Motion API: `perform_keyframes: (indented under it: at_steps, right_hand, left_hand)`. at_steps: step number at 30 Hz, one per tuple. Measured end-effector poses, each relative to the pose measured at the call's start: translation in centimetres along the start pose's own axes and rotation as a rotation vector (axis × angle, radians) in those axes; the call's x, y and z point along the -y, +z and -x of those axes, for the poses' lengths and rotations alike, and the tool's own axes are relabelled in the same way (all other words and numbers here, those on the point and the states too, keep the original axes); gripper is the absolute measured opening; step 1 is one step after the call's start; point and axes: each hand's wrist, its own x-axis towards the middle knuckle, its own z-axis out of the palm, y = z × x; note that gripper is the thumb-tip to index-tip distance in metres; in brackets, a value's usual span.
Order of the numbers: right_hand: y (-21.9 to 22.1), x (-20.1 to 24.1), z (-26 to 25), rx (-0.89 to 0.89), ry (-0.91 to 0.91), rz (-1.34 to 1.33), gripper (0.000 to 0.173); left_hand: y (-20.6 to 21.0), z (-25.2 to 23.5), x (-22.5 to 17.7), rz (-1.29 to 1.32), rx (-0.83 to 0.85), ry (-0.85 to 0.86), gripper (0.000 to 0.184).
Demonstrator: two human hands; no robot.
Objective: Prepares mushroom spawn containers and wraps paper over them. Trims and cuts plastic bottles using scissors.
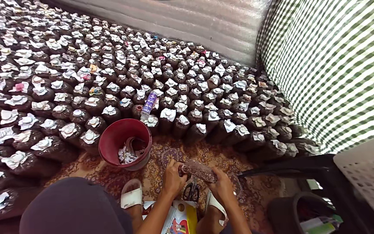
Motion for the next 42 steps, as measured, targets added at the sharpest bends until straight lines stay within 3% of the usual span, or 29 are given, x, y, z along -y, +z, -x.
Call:
perform_keyframes:
  at_steps: [3, 5, 9, 11, 14, 16, 18, 20, 21, 23, 24, 26, 29, 32, 37, 42]
  right_hand:
    - [1.8, -1.4, 0.1, -0.009, -0.014, -0.293, 0.044]
    - [3.0, -1.9, 0.5, 0.005, 0.032, -0.53, 0.048]
    - [4.8, -2.4, 1.3, 0.099, 0.226, -0.972, 0.064]
    - [5.3, -2.0, 2.1, 0.171, 0.314, -1.192, 0.069]
    - [6.2, -2.5, 3.7, 0.318, 0.381, -1.469, 0.068]
    - [7.1, -3.3, 4.7, 0.445, 0.385, -1.563, 0.059]
    - [7.2, -4.2, 5.3, 0.549, 0.378, -1.481, 0.06]
    - [6.6, -5.9, 5.3, 0.663, 0.334, -1.082, 0.064]
    - [6.3, -7.1, 5.0, 0.693, 0.312, -0.789, 0.058]
    - [6.5, -9.5, 4.2, 0.647, 0.377, -0.353, 0.041]
    - [6.8, -10.4, 3.9, 0.564, 0.45, -0.307, 0.04]
    - [6.7, -10.7, 3.0, 0.38, 0.492, -0.327, 0.036]
    - [5.9, -9.3, 1.7, 0.296, 0.389, -0.375, 0.035]
    - [5.8, -7.8, 1.2, 0.307, 0.348, -0.405, 0.034]
    - [6.8, -5.8, 0.7, 0.351, 0.297, -0.4, 0.033]
    - [6.7, -2.2, -1.0, 0.256, 0.395, -0.827, 0.033]
  left_hand:
    - [-1.3, 0.7, 0.2, -0.029, 0.012, -0.039, 0.046]
    - [-2.6, 1.7, -0.2, -0.093, 0.041, -0.092, 0.037]
    - [-4.4, 4.1, -1.7, -0.21, 0.397, -0.12, 0.029]
    - [-3.2, 4.9, -1.3, -0.209, 0.542, -0.075, 0.039]
    - [0.4, 5.9, 0.7, -0.034, 0.524, -0.006, 0.066]
    - [1.8, 6.2, 1.2, 0.009, 0.484, 0.021, 0.057]
    - [2.0, 6.1, 1.5, -0.059, 0.514, 0.038, 0.045]
    - [1.5, 6.0, 2.1, -0.208, 0.588, 0.047, 0.038]
    - [1.3, 6.0, 2.5, -0.291, 0.63, 0.046, 0.036]
    - [1.4, 6.2, 3.4, -0.441, 0.708, 0.037, 0.033]
    - [1.6, 6.4, 3.9, -0.492, 0.733, 0.033, 0.033]
    - [2.3, 6.8, 5.1, -0.559, 0.776, -0.013, 0.034]
    - [3.4, 7.9, 7.3, -0.621, 0.835, -0.12, 0.035]
    - [4.5, 8.4, 8.8, -0.682, 0.885, -0.14, 0.038]
    - [4.3, 8.4, 8.1, -0.727, 0.932, -0.204, 0.042]
    - [2.0, 5.9, 7.6, -0.612, 0.891, -0.443, 0.047]
